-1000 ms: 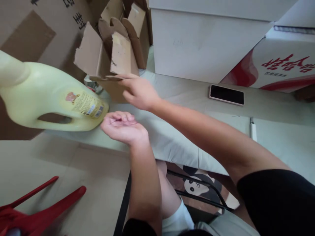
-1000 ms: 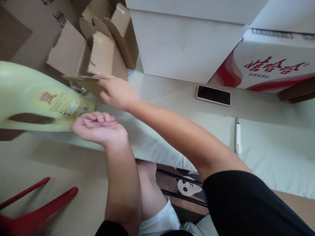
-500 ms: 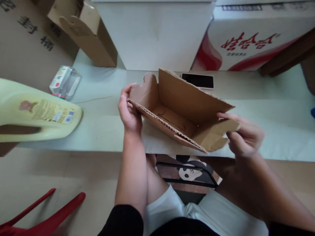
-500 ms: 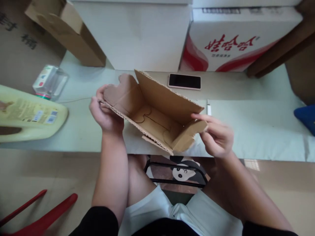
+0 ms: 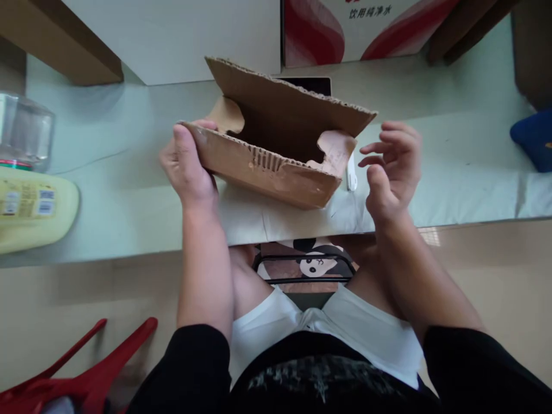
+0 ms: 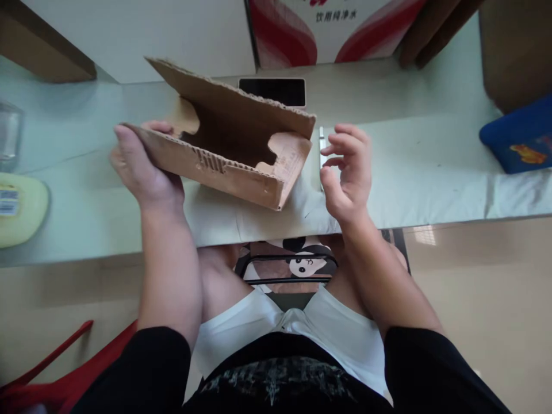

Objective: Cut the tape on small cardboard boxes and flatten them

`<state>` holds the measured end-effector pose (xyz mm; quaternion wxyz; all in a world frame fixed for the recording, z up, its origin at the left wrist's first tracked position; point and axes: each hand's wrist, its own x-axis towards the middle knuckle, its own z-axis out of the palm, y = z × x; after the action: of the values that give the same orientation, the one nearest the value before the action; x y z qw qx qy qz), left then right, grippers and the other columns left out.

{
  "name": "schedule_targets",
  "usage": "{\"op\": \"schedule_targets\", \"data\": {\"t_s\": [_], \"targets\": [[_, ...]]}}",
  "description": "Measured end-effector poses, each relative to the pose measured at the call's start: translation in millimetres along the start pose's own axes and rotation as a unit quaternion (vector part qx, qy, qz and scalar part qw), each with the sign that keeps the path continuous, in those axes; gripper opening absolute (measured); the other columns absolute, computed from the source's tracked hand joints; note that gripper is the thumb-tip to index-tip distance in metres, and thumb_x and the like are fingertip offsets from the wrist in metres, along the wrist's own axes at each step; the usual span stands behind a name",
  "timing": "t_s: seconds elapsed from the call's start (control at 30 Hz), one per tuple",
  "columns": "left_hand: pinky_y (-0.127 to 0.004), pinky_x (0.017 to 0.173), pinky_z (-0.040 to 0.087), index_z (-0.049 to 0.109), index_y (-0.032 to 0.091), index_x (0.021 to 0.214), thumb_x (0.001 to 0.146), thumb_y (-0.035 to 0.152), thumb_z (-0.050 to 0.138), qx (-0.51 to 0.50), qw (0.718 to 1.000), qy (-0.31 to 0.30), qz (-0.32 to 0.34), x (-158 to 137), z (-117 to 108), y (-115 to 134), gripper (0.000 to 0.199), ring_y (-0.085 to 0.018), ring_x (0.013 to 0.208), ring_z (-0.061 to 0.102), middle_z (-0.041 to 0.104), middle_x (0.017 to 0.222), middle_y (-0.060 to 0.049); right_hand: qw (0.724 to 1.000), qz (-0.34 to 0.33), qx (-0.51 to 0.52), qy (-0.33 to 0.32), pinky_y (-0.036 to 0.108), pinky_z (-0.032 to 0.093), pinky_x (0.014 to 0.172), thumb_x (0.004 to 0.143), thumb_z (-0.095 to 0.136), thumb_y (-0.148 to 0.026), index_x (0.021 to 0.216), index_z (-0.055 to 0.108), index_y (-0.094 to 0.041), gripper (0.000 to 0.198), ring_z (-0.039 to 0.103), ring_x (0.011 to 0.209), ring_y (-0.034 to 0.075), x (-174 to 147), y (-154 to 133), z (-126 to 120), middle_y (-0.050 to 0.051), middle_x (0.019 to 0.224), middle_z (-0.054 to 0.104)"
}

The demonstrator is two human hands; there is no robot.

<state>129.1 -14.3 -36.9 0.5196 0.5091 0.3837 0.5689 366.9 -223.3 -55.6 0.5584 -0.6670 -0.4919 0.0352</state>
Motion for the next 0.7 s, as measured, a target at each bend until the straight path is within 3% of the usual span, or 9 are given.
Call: {"op": "schedule_targets", "data": {"t_s": [0.13,0.23,0.3,0.37,0.5,0.57,0.7], "targets": [[-0.034,0.093,0.052,0.07,0.015,0.082,0.106,0.018,0.045,-0.007,0.997,-0.04,0.071,-4.2,2.7,-1.7,0.036,-0.014,0.093,0.071,0.073,0.085,0.0,0.995,-0.004,0.077,-0.056,0.052,0.057,0.102,0.09,0.052,-0.073,0.147,0.038,-0.042,0.065,0.062,0.129,0.03,1.4,-1.1,10.6,0.006,0.149,0.051],[-0.032,0.095,0.054,0.072,0.017,0.089,0.1,0.026,0.06,-0.011,0.993,-0.055,0.105,-12.0,10.6,-0.3,0.018,-0.014,0.091,0.07,0.073,0.091,-0.001,0.989,0.011,0.123,-0.079,0.054,0.054,0.107,0.09,0.053,-0.072,0.15,0.033,-0.04,0.071,0.06,0.133,0.031,0.4,-3.1,21.6,0.008,0.146,0.056],[-0.033,0.101,0.053,0.071,0.022,0.104,0.094,0.028,0.067,-0.016,0.993,-0.062,0.103,-15.7,14.9,1.8,0.012,-0.016,0.101,0.071,0.073,0.103,-0.001,0.987,0.023,0.141,-0.07,0.053,0.054,0.108,0.092,0.054,-0.066,0.146,0.038,-0.039,0.063,0.06,0.132,0.03,-0.9,-3.2,26.3,0.007,0.143,0.058],[-0.036,0.109,0.051,0.07,0.027,0.112,0.089,0.026,0.072,-0.016,0.994,-0.059,0.091,-16.3,15.9,4.1,0.023,-0.018,0.116,0.068,0.071,0.115,-0.001,0.987,0.018,0.15,-0.056,0.053,0.052,0.109,0.093,0.055,-0.059,0.135,0.05,-0.037,0.048,0.06,0.133,0.029,-1.8,-2.4,28.2,0.006,0.14,0.061],[-0.043,0.119,0.045,0.076,0.024,0.094,0.083,0.021,0.074,0.023,0.994,-0.079,0.069,-13.0,10.7,7.1,0.012,-0.024,0.131,0.061,0.069,0.121,-0.003,0.983,-0.014,0.177,-0.045,0.058,0.045,0.116,0.094,0.051,-0.058,0.116,0.067,-0.033,0.036,0.054,0.139,0.031,-2.4,0.1,27.6,0.004,0.137,0.063],[-0.044,0.121,0.043,0.077,0.022,0.086,0.081,0.019,0.073,0.043,0.992,-0.098,0.07,-12.0,8.3,7.1,0.007,-0.025,0.131,0.061,0.069,0.12,-0.005,0.98,-0.021,0.193,-0.047,0.059,0.042,0.118,0.094,0.049,-0.059,0.116,0.068,-0.034,0.038,0.053,0.139,0.031,-2.9,0.9,27.6,0.004,0.137,0.063],[-0.044,0.12,0.044,0.081,0.022,0.086,0.079,0.015,0.067,0.08,0.988,-0.098,0.088,-8.0,5.9,2.4,0.017,-0.024,0.123,0.065,0.072,0.112,-0.004,0.983,0.002,0.176,-0.049,0.057,0.042,0.119,0.094,0.049,-0.061,0.119,0.066,-0.034,0.04,0.053,0.14,0.031,-5.2,-1.0,28.8,0.004,0.138,0.063]]}}
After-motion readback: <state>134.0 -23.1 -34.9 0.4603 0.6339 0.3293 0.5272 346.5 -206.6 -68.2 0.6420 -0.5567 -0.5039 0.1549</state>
